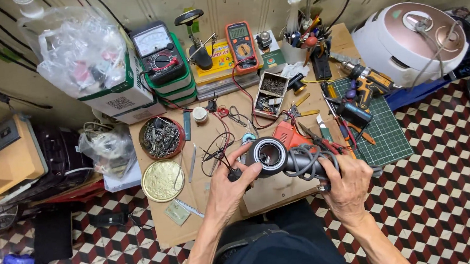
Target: Repairing a hairdryer by soldering and testing electrical components and wiring.
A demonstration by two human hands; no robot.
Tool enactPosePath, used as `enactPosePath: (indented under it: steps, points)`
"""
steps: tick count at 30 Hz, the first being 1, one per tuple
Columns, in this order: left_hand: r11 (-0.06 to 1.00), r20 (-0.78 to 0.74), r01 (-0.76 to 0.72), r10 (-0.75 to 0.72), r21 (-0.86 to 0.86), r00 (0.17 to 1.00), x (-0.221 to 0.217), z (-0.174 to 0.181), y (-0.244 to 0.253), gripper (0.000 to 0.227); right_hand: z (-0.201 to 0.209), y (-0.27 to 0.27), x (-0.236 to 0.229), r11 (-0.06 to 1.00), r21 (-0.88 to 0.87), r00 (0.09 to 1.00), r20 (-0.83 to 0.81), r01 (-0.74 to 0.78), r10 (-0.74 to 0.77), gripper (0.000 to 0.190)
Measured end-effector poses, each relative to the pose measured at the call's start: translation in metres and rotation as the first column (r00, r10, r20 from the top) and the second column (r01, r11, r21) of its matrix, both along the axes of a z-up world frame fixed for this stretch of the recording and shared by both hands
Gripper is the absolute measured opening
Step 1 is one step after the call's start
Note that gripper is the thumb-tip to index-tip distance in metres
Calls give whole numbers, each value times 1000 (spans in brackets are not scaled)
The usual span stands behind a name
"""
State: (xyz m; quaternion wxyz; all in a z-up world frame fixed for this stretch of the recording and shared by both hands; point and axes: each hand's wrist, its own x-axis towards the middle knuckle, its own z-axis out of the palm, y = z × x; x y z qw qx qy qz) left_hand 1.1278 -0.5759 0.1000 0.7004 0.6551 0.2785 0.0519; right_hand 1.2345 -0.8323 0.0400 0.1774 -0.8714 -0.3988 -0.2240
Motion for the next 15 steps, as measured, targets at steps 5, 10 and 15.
enactPosePath:
  steps: [5,10,15]
  points:
    - [999,-20,-45,45,0,999,-2,-8,3,59,-5,11,32,997,-10,996,17,-82,82,66]
    - [995,-42,-100,99,-18,994,1,-10,2,61,-2,22,60,985,24,983,73,-169,167,59]
    - [988,-55,-141,137,-68,989,8,-19,2,60,0,29,77,979,-30,978,36,-203,204,58]
